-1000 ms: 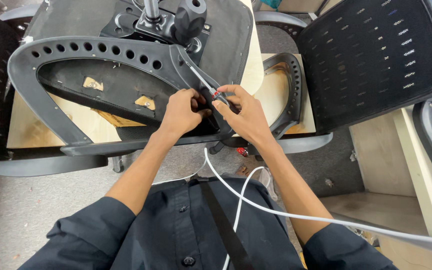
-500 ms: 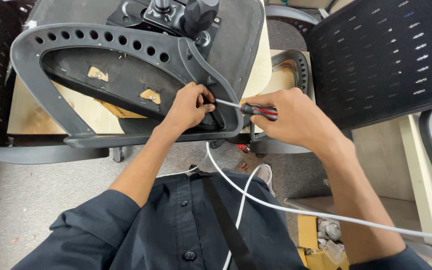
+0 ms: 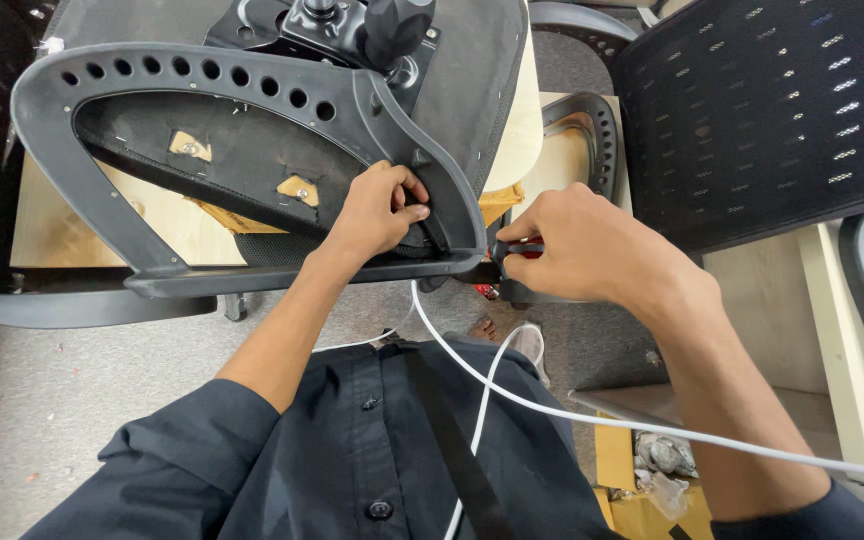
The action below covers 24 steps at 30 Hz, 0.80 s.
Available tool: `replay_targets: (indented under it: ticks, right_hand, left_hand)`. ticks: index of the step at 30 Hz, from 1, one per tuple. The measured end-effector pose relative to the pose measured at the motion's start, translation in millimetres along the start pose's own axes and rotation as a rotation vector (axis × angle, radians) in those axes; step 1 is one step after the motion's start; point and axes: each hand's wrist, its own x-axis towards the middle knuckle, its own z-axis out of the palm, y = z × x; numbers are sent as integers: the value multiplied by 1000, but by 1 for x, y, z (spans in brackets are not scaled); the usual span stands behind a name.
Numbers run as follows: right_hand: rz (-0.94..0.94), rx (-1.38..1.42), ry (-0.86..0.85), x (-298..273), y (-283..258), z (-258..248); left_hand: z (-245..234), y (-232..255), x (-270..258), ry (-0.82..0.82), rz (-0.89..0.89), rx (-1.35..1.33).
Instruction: The person attaches a black plastic chair frame to an office chair base using a screwdriver. They align the frame, insert screws, and tighten them to secure the frame to the base.
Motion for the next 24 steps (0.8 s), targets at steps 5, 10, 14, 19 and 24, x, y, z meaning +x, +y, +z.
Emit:
replay_targets:
  ticks: [5, 10, 14, 19, 24]
  right_hand:
    - [-12, -6, -13, 3, 8, 2]
    - [-26, -47, -29, 4, 5, 1]
    - [-69, -140, -51, 7, 0, 5]
    - [-244, -217, -4, 10, 0, 8]
    - [-256, -385, -13, 10, -6, 16]
  left_hand:
    - [0, 0, 0, 8, 0, 1]
    - [0, -1, -1, 12, 11, 0]
    - [1, -2, 0, 18, 35, -2]
    - [1, -4, -1, 7, 51, -28]
    - [1, -5, -1, 11, 70, -30]
